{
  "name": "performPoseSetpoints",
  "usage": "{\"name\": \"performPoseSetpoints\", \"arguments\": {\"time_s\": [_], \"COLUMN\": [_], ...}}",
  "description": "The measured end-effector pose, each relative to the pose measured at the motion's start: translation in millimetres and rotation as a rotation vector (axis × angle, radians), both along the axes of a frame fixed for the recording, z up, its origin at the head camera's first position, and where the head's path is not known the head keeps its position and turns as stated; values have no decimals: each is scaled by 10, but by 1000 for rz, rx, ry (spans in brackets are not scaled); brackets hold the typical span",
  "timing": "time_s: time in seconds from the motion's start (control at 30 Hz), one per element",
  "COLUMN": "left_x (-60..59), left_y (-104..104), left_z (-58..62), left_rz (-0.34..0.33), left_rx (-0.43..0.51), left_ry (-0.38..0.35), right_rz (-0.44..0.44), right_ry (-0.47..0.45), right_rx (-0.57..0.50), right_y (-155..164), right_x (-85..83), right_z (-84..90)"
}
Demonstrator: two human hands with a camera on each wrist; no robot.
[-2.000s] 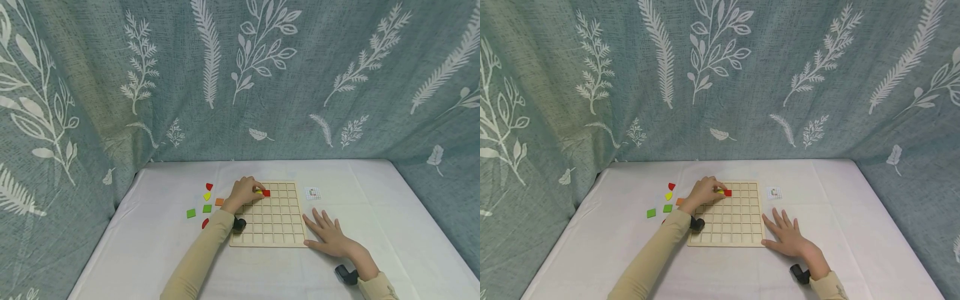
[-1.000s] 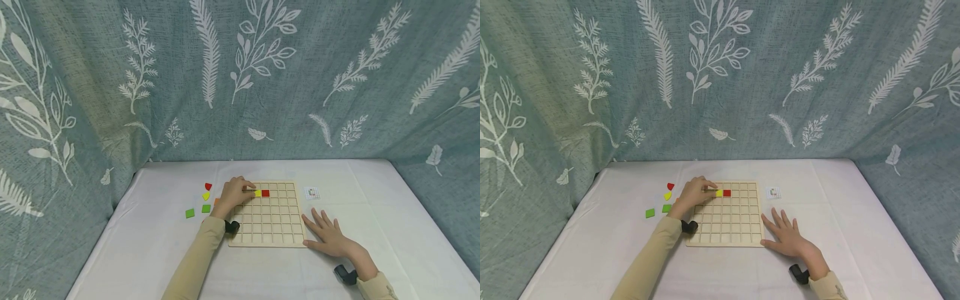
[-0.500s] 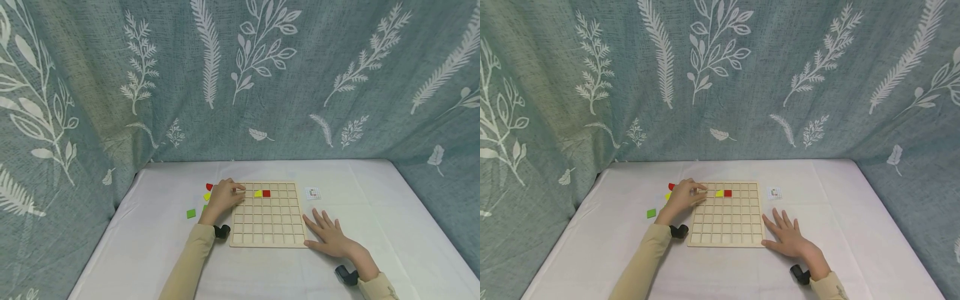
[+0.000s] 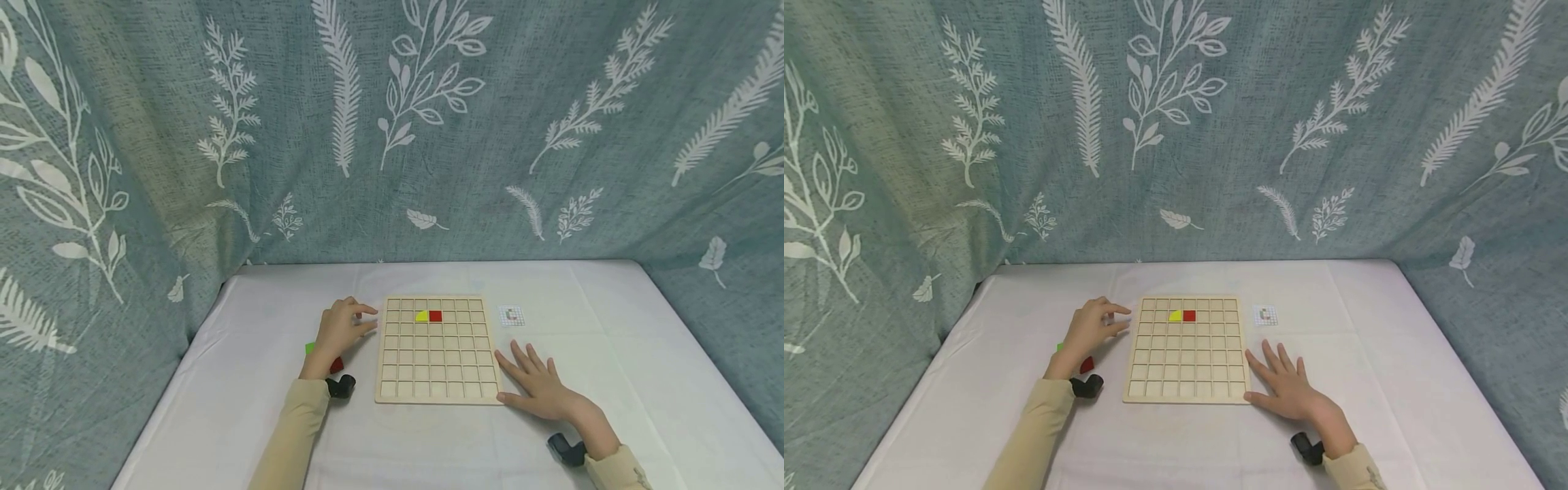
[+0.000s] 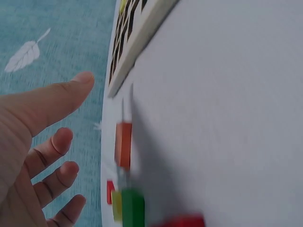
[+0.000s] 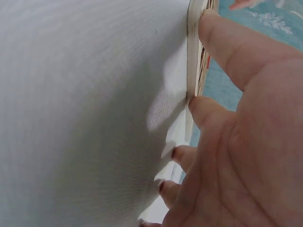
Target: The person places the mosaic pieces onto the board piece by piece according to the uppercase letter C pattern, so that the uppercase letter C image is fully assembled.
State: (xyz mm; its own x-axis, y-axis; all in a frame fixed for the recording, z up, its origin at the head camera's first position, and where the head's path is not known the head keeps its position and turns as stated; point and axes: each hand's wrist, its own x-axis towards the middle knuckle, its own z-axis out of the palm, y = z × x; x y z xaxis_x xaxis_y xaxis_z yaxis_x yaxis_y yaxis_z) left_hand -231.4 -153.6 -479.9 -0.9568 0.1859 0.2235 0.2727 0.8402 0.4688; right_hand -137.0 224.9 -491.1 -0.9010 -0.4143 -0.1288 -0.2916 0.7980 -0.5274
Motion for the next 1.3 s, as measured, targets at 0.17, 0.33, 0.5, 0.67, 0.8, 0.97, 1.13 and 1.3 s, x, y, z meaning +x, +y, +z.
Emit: {"name": "performPoseSetpoints", "arguments": {"time_s": [0.17, 0.33, 0.5, 0.67, 0.8, 0.97, 1.13, 1.3], "left_x": [79, 147, 182, 206, 228, 245, 237, 195], "left_y": [-127, -243, -354, -473, -567, -666, -722, -758], "left_z": [19, 40, 34, 13, 2, -5, 2, -11], "left_rz": [32, 50, 84, 122, 130, 159, 186, 174], "left_rx": [40, 52, 39, 44, 45, 33, 10, -1], "left_ry": [-15, -21, -34, -36, -31, -45, -81, -92], "right_rz": [-2, -5, -5, -7, -8, -7, -8, -6], "right_ry": [-9, -8, -13, -18, -12, -9, -11, -17], "right_rx": [13, 23, 24, 33, 35, 31, 35, 30], "right_y": [-1, -5, -8, 6, 10, 5, 5, -5], "right_x": [2, 0, 1, -12, -17, -9, -7, -2], "right_z": [-16, -5, 7, -13, -17, -6, 8, 28]}}
